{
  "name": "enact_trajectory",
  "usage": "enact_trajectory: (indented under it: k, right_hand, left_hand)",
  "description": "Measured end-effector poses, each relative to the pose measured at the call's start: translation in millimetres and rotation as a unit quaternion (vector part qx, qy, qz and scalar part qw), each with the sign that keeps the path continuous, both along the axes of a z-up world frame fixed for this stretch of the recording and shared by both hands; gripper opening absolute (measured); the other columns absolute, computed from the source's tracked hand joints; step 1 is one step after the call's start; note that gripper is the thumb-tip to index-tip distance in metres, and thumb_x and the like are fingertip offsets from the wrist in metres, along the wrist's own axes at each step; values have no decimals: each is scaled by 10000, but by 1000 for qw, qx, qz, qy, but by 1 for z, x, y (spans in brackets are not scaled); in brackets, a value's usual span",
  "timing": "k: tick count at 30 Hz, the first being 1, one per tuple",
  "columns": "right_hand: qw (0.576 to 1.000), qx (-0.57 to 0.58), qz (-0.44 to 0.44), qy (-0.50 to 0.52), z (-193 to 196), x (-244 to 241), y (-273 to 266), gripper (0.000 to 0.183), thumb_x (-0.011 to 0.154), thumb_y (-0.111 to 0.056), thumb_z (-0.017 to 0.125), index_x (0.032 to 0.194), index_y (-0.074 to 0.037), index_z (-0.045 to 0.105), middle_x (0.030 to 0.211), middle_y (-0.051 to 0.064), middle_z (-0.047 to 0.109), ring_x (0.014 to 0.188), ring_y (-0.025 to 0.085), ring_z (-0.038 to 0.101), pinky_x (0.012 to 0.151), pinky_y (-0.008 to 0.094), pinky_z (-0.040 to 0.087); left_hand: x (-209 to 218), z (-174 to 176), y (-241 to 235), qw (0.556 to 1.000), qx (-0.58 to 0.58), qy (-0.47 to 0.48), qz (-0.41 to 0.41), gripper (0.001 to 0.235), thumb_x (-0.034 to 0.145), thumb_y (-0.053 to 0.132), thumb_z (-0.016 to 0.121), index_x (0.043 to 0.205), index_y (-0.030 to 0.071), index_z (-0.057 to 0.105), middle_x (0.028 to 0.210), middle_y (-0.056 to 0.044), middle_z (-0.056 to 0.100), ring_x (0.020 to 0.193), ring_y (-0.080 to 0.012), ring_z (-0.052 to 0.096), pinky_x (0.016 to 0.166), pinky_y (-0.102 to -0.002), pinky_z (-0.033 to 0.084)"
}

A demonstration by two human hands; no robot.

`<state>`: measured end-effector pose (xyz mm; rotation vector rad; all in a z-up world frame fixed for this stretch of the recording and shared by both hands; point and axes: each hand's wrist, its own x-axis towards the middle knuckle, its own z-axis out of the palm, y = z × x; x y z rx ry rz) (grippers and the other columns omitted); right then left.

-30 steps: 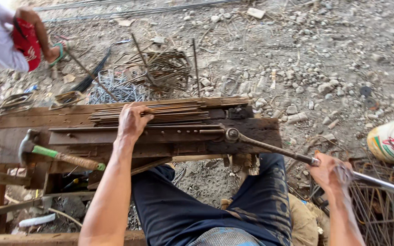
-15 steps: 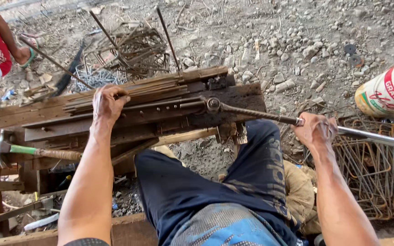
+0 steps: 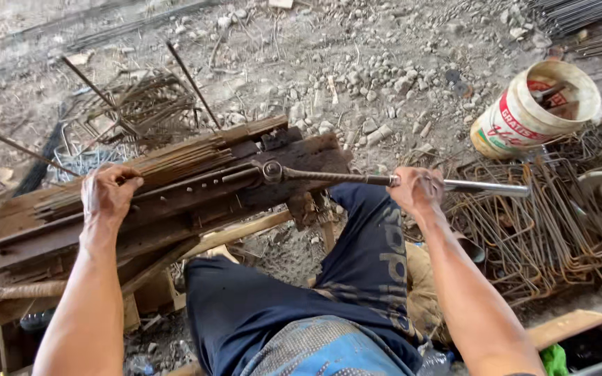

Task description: The person uses a manual bending machine to shape thin metal rods into U-shaped stirrups. They repeatedly insert rods into the jig, rotate a crank to bend them, and remove the finished pieces.

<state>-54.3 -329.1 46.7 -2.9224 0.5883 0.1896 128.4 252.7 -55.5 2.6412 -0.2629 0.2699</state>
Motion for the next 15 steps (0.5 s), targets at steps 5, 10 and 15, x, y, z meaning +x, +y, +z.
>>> enact_trajectory:
  k: [5,10,15]
  right_hand:
    - [996,51,37,-68,-28,-1,-18,299,911,-278,625,668,-141,519,577,24,534,599,224,567,744,384,411]
    - [999,-51,10,-10,-67,12,-37,266,800,-497,599,717,-245,621,713,-26,675,824,211,693,836,405,446]
    - [996,-85,21,10,-88,25,-50,247,832,-446,537,762,-243,659,768,-42,718,870,198,722,873,383,466]
  left_hand:
    - [2,2,3,1000,2,9,1,171,813,231,819,966,278,760,998,-42,697,1021,-315,648,930,-428,512]
    - [-8,18,-11,1000,-24,0,4,167,814,196,804,959,271,767,1002,-53,699,1017,-335,638,922,-454,511]
    - [-31,42,-20,998,-27,-55,3,173,849,191,787,992,282,757,1047,-25,683,1055,-305,628,955,-421,482]
